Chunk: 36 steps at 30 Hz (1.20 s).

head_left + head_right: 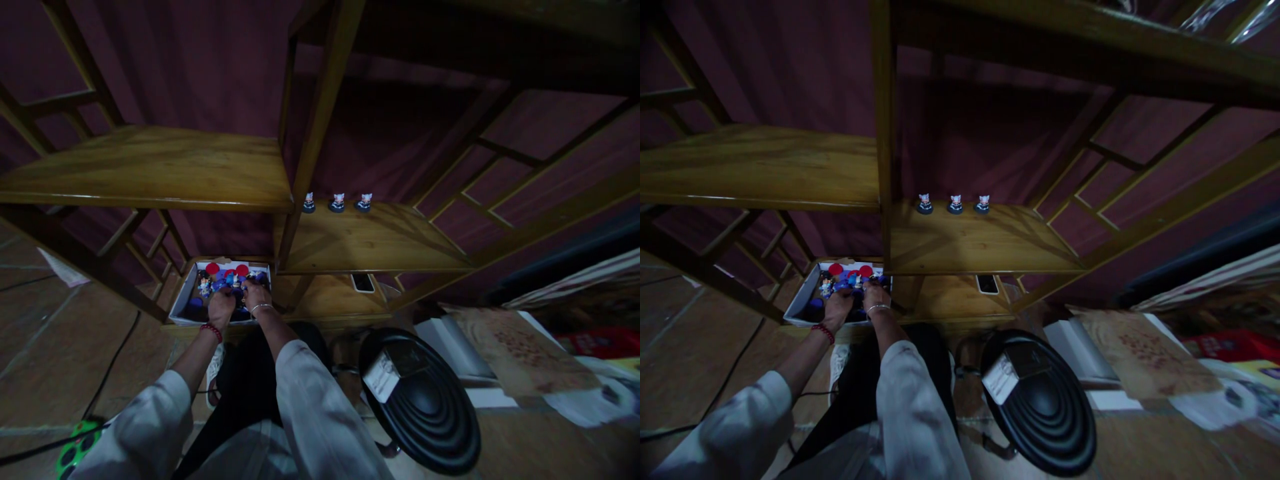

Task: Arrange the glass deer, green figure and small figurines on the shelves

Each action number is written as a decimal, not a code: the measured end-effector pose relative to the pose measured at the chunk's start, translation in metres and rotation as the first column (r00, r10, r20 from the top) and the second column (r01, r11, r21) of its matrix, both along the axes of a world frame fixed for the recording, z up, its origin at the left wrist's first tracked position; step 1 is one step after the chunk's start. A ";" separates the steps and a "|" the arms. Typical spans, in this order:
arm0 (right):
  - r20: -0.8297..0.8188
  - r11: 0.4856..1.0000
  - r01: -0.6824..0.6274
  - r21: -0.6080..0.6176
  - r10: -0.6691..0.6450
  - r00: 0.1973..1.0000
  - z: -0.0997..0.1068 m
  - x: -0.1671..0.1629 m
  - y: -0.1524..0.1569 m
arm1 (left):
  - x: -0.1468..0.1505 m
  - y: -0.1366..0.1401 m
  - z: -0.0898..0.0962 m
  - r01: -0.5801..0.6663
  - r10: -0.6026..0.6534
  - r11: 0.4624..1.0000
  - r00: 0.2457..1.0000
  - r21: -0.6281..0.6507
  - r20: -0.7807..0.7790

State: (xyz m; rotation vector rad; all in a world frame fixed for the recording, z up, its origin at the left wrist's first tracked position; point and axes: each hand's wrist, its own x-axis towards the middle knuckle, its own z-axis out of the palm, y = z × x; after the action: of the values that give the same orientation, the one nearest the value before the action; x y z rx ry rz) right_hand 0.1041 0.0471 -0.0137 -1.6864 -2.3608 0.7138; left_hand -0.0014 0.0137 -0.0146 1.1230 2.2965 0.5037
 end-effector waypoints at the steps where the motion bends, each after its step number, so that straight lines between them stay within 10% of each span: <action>1: 0.007 1.000 -0.011 -0.009 0.011 1.000 0.000 0.000 0.000 | 0.001 0.000 0.002 0.004 -0.004 1.000 1.000 -0.002 -0.001; 36: -0.136 0.992 0.121 -0.029 -0.124 0.983 -0.001 0.006 -0.001 | -0.001 -0.002 -0.002 0.039 -0.038 0.996 0.999 0.076 -0.011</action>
State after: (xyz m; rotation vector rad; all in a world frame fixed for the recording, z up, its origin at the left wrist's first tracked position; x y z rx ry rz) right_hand 0.1103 0.0465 -0.0151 -1.7138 -2.1440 0.8081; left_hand -0.0019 0.0120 -0.0167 1.2057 2.2767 0.5761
